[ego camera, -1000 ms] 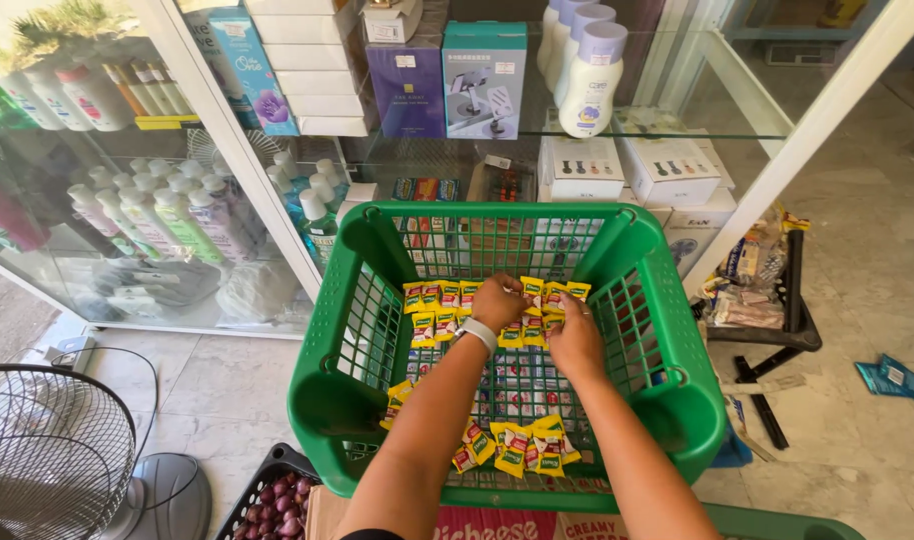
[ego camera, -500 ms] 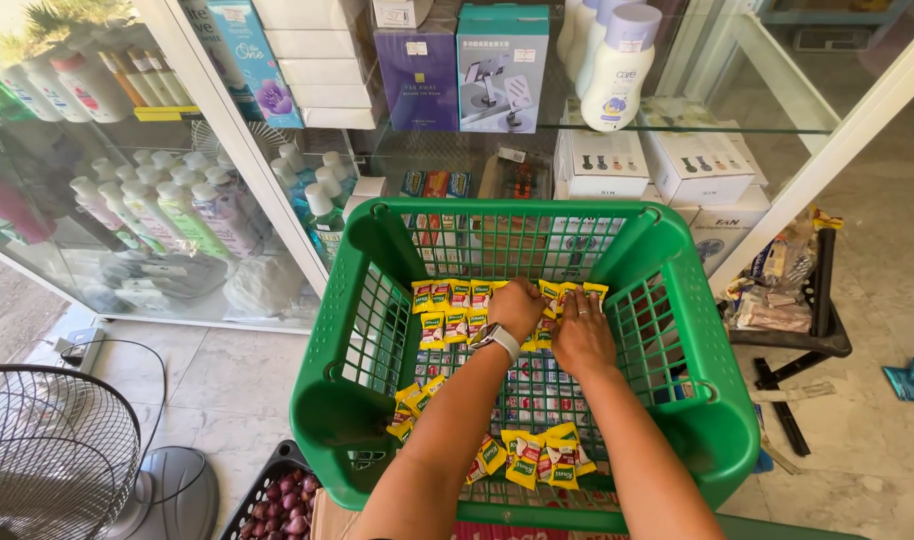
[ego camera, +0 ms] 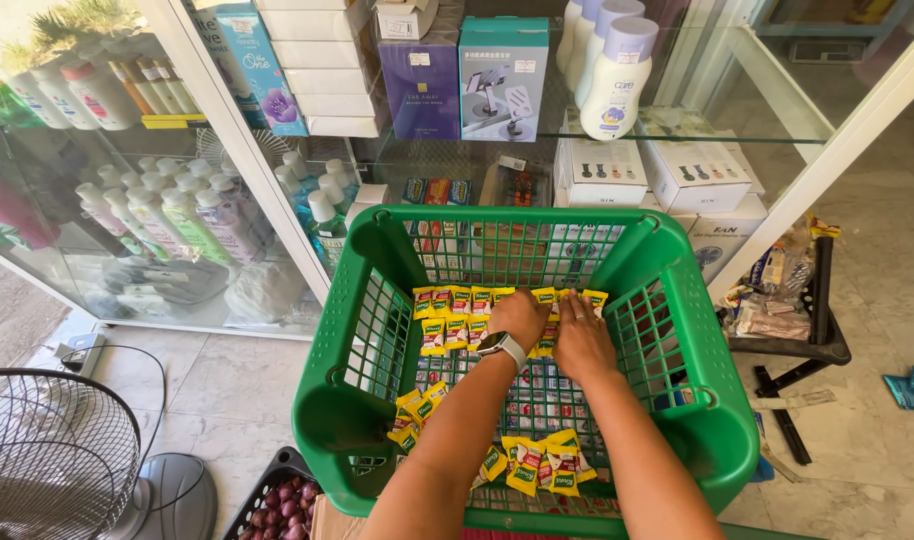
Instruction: The person organizes small yellow snack packets inside a green plastic basket. They pick up the packets from a second basket and arrange them neatly in rows within the first basket.
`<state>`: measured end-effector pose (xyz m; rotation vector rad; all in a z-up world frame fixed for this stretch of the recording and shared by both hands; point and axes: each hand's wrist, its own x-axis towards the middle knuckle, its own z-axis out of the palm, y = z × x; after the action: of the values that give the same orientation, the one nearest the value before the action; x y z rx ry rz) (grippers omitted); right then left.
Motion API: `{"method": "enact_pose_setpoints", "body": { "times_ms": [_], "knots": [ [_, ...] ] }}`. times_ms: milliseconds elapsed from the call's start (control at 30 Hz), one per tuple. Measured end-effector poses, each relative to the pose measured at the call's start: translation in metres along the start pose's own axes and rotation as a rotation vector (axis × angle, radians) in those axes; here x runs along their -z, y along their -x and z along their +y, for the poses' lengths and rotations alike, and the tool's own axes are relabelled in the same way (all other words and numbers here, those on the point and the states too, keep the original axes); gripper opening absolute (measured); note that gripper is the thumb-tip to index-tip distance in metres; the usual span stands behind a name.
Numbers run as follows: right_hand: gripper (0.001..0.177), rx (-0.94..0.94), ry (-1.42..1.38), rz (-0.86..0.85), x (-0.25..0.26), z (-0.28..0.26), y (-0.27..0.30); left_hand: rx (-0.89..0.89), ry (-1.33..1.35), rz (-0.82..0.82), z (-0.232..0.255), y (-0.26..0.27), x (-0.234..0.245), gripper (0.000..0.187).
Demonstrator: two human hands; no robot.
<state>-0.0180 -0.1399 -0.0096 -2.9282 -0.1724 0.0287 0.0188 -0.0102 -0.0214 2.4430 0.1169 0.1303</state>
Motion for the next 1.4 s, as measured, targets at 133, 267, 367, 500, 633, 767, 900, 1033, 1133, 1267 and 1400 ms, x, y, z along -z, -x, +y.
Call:
{"method": "enact_pose_setpoints", "body": {
  "times_ms": [133, 267, 367, 500, 633, 767, 900, 1033, 1133, 1267, 1400],
  "knots": [
    [0.058, 0.044, -0.242, 0.149, 0.067, -0.012, 0.021, -0.016, -0.044, 0.0, 0.019, 0.014, 0.035, 0.038],
    [0.046, 0.128, -0.465, 0.416, 0.166, -0.013, 0.082, -0.593, -0.027, 0.143, 0.006, 0.0, 0.022, 0.023],
    [0.041, 0.142, -0.514, 0.463, 0.178, 0.001, 0.09, -0.859, -0.141, 0.109, 0.008, -0.008, 0.011, 0.023],
    [0.038, 0.171, -0.538, 0.52, 0.159, 0.02, 0.091, -0.822, -0.191, 0.035, 0.018, -0.004, 0.004, 0.031],
    [0.037, 0.148, -0.558, 0.599, 0.163, 0.018, 0.093, -0.734, -0.248, 0.004, 0.014, -0.004, -0.008, 0.027],
    [0.038, -0.037, -0.804, 0.507, 0.167, 0.021, 0.093, -0.74, -0.186, 0.051, 0.032, -0.003, -0.002, 0.031],
    [0.033, 0.078, -1.112, 0.552, 0.158, 0.029, 0.086, -0.826, -0.181, -0.044, 0.046, -0.012, -0.011, 0.039],
    [0.033, 0.061, -1.115, 0.554, 0.159, 0.028, 0.086, -0.904, -0.241, -0.072, 0.045, -0.024, -0.032, 0.047],
    [0.034, 0.074, -1.115, 0.549, 0.158, 0.03, 0.086, -0.805, -0.263, -0.14, 0.047, -0.023, -0.029, 0.048],
    [0.035, 0.108, -1.101, 0.556, 0.154, 0.03, 0.085, -0.73, -0.228, -0.099, 0.048, -0.019, -0.025, 0.056],
    [0.037, 0.096, -1.097, 0.547, 0.156, 0.028, 0.086, -0.672, -0.253, -0.094, 0.051, -0.017, -0.022, 0.057]
  ]
}}
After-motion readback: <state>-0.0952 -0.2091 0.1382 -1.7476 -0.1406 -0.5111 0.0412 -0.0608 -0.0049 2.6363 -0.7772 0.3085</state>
